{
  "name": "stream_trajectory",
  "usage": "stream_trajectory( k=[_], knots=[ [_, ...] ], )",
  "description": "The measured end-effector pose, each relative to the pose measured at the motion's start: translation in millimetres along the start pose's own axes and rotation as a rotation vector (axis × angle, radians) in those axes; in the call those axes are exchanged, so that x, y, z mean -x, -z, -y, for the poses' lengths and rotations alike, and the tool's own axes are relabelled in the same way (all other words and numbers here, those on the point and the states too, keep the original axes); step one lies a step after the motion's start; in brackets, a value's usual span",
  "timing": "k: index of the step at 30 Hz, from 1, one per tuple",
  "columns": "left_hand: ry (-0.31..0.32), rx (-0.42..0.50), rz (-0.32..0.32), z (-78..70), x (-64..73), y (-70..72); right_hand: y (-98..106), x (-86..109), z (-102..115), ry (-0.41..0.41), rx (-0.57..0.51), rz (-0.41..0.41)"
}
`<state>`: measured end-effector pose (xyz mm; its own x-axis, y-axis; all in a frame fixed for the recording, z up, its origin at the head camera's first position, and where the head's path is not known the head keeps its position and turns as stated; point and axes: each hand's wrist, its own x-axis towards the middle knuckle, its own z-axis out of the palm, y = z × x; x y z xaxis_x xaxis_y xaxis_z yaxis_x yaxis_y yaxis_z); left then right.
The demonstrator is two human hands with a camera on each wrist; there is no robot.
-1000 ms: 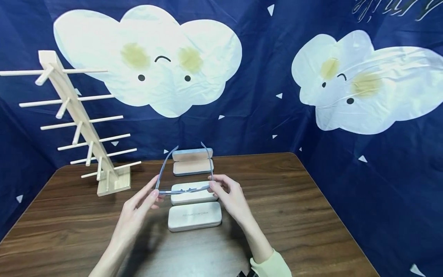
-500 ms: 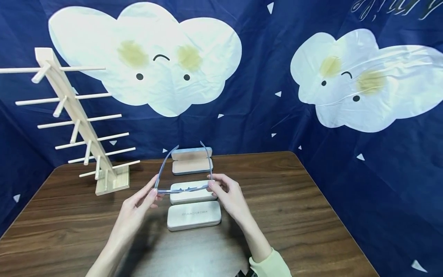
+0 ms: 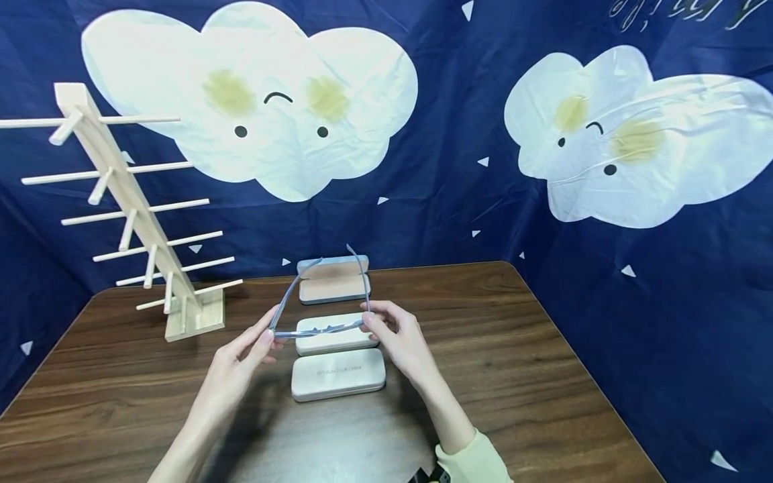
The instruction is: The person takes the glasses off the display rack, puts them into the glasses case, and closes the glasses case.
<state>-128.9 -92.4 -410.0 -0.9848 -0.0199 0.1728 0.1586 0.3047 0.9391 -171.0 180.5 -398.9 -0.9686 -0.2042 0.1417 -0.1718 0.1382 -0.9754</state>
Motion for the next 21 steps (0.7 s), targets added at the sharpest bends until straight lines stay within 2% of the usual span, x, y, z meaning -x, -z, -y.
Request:
stream_trajectory(
  k=[6, 21],
  knots=[
    [-0.002, -0.012, 0.011, -0.4, 0.7, 1.0, 0.4, 0.5, 1.6, -0.001, 0.009, 0.004],
    [-0.099, -0.075, 0.022, 3.3, -1.5, 1.7, 2.1, 0.4, 2.0, 0.006, 0.029, 0.0]
  ],
)
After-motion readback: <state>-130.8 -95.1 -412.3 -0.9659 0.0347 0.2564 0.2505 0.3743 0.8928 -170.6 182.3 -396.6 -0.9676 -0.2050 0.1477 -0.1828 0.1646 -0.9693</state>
